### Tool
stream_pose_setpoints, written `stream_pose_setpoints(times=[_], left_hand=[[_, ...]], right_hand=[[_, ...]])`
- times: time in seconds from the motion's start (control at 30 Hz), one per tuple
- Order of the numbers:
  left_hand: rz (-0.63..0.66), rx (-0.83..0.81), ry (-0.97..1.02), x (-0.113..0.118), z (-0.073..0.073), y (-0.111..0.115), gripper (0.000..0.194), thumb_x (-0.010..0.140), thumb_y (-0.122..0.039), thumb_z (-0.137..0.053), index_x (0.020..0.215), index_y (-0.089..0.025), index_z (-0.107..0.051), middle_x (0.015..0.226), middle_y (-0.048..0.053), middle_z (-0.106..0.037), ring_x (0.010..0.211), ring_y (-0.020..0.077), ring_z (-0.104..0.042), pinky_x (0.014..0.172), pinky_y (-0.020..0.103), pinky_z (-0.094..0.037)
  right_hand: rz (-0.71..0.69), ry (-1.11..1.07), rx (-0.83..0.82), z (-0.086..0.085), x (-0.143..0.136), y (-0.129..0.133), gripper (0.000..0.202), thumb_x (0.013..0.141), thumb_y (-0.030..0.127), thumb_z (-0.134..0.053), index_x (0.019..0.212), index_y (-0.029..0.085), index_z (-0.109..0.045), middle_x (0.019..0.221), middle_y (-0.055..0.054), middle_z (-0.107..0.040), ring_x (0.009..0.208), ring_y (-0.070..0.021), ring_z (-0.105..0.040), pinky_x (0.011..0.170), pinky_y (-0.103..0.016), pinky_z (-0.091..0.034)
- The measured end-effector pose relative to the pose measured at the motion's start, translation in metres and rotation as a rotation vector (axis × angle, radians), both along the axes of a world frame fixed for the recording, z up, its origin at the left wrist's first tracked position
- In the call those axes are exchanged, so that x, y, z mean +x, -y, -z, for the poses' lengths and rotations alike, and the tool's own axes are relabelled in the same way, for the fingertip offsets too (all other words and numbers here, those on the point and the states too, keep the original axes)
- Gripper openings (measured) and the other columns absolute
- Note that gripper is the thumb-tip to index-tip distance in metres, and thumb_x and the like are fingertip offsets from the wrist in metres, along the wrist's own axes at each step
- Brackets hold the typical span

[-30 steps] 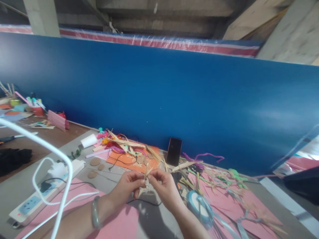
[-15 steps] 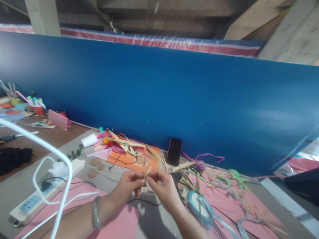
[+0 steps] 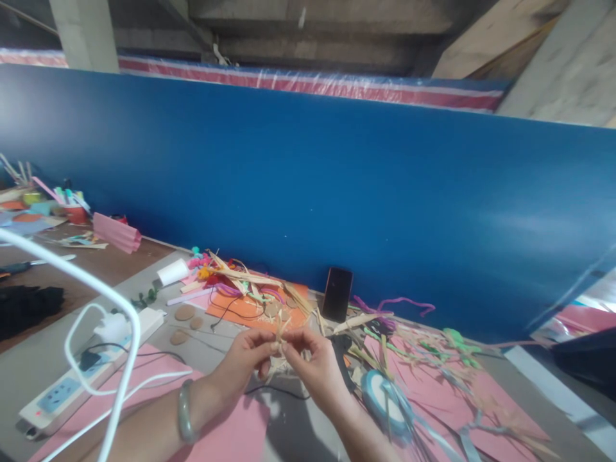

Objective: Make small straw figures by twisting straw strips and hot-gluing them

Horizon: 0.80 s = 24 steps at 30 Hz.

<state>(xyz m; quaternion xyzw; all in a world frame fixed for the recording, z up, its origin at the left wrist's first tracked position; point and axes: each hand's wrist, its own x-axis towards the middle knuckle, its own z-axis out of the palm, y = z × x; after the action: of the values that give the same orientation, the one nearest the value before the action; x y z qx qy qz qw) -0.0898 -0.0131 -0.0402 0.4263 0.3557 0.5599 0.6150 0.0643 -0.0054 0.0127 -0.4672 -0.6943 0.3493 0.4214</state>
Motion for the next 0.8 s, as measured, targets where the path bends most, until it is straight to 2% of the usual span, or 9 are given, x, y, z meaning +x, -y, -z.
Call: stream_pose_setpoints(times=[0.17, 0.3, 0.4, 0.53, 0.8], left_hand=[[-0.035, -0.081, 0.097, -0.001, 0.002, -0.002, 0.028, 0.066, -0.034, -0.083, 0.077, -0.014, -0.067, 0.052, -0.008, -0.045, 0.039, 0.0023, -0.029, 0.04, 0.018, -0.018], [0.001, -0.154, 0.16, -0.001, 0.009, -0.006, 0.03, 0.063, -0.031, -0.085, 0.082, -0.014, -0.067, 0.063, -0.005, -0.052, 0.042, 0.0024, -0.032, 0.041, 0.019, -0.021], [0.017, -0.181, 0.204, -0.002, 0.014, -0.008, 0.028, 0.064, -0.028, -0.085, 0.082, -0.014, -0.067, 0.064, -0.004, -0.052, 0.044, 0.0026, -0.031, 0.042, 0.019, -0.022], [0.065, -0.195, 0.233, -0.003, 0.014, -0.01, 0.026, 0.065, -0.027, -0.084, 0.081, -0.014, -0.068, 0.062, -0.005, -0.048, 0.045, 0.0028, -0.03, 0.043, 0.018, -0.021], [0.098, -0.178, 0.223, -0.004, 0.015, -0.01, 0.026, 0.065, -0.028, -0.084, 0.081, -0.013, -0.069, 0.069, -0.001, -0.053, 0.046, 0.0028, -0.031, 0.043, 0.019, -0.02]], right_hand=[[-0.016, 0.014, 0.038, 0.005, -0.003, 0.001, 0.011, 0.075, 0.023, -0.064, 0.08, 0.016, -0.072, 0.067, -0.002, -0.068, 0.061, -0.0163, -0.059, 0.057, -0.025, -0.045], [-0.027, 0.024, 0.051, 0.008, -0.006, 0.001, 0.011, 0.076, 0.026, -0.067, 0.078, 0.016, -0.072, 0.068, -0.003, -0.07, 0.059, -0.0158, -0.058, 0.057, -0.024, -0.044], [-0.048, 0.024, 0.031, 0.009, -0.007, 0.002, 0.016, 0.079, 0.031, -0.066, 0.075, 0.017, -0.073, 0.068, -0.003, -0.071, 0.06, -0.0163, -0.059, 0.059, -0.025, -0.044], [-0.047, 0.02, 0.013, 0.011, -0.007, 0.002, 0.018, 0.081, 0.031, -0.064, 0.074, 0.018, -0.073, 0.07, -0.004, -0.072, 0.065, -0.0181, -0.061, 0.064, -0.026, -0.045], [-0.014, 0.042, -0.017, 0.013, -0.009, 0.005, 0.023, 0.083, 0.032, -0.062, 0.068, 0.016, -0.068, 0.063, -0.002, -0.066, 0.061, -0.0164, -0.056, 0.062, -0.025, -0.042]])
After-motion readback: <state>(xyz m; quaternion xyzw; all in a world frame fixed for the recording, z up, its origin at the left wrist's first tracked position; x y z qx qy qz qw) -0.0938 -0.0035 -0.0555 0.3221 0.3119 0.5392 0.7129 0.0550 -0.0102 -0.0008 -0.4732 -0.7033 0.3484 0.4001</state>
